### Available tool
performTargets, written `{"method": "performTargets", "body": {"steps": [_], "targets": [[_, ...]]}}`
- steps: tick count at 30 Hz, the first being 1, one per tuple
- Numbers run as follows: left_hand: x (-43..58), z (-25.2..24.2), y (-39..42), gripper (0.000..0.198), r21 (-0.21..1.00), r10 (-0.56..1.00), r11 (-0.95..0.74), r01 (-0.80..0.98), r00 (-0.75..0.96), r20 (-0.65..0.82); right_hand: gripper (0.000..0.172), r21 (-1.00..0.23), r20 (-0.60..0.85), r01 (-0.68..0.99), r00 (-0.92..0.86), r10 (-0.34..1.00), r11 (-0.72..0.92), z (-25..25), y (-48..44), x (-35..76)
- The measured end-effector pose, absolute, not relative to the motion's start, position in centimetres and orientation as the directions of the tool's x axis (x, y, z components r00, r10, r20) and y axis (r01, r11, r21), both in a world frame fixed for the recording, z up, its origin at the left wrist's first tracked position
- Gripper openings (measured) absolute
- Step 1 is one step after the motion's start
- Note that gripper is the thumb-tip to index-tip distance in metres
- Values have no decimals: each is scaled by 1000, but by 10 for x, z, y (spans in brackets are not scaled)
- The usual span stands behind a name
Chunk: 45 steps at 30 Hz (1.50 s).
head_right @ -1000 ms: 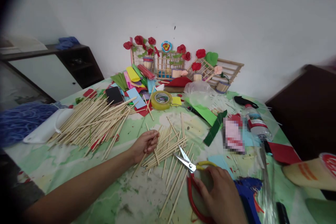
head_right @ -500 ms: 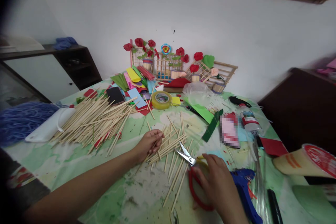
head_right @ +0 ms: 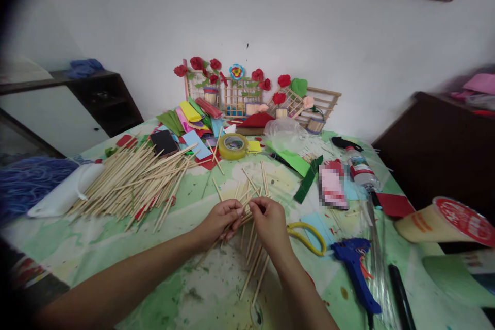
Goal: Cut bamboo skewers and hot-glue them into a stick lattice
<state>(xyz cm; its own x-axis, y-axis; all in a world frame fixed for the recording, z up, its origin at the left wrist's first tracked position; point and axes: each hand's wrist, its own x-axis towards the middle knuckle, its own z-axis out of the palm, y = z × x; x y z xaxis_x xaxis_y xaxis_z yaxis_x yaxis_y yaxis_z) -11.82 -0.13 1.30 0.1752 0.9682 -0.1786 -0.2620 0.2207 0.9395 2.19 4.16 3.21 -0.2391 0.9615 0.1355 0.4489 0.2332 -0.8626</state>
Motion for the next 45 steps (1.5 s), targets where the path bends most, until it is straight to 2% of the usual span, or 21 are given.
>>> {"method": "performTargets", "body": {"steps": [9, 14, 20, 29, 34, 40, 45], "targets": [[-116, 7, -2, 26, 932, 958, 259, -253, 190, -215, 14, -887, 118, 417, -213, 970, 199, 34, 38, 24], [-116, 8, -4, 22, 877, 935, 316, -361, 274, -224, 12, -922, 96, 355, -184, 978, 157, 31, 36, 22], [-118, 10, -5, 20, 808, 902, 392, -440, 356, -244, 13, -960, 65, 258, -166, 984, 107, 27, 37, 21], [-119, 11, -4, 17, 799, 911, 374, -471, 349, -221, 21, -978, 43, 190, -212, 976, 85, 29, 37, 23], [-117, 10, -6, 17, 829, 913, 354, -432, 351, -207, 25, -961, 80, 240, -246, 966, 140, 27, 39, 26], [-120, 8, -3, 18, 801, 894, 392, -453, 392, -216, 23, -918, 106, 331, -323, 940, 218, 21, 42, 28], [-122, 7, 0, 16, 813, 915, 357, -459, 347, -206, 19, -828, 130, 469, -373, 919, 308, 32, 40, 49]]}}
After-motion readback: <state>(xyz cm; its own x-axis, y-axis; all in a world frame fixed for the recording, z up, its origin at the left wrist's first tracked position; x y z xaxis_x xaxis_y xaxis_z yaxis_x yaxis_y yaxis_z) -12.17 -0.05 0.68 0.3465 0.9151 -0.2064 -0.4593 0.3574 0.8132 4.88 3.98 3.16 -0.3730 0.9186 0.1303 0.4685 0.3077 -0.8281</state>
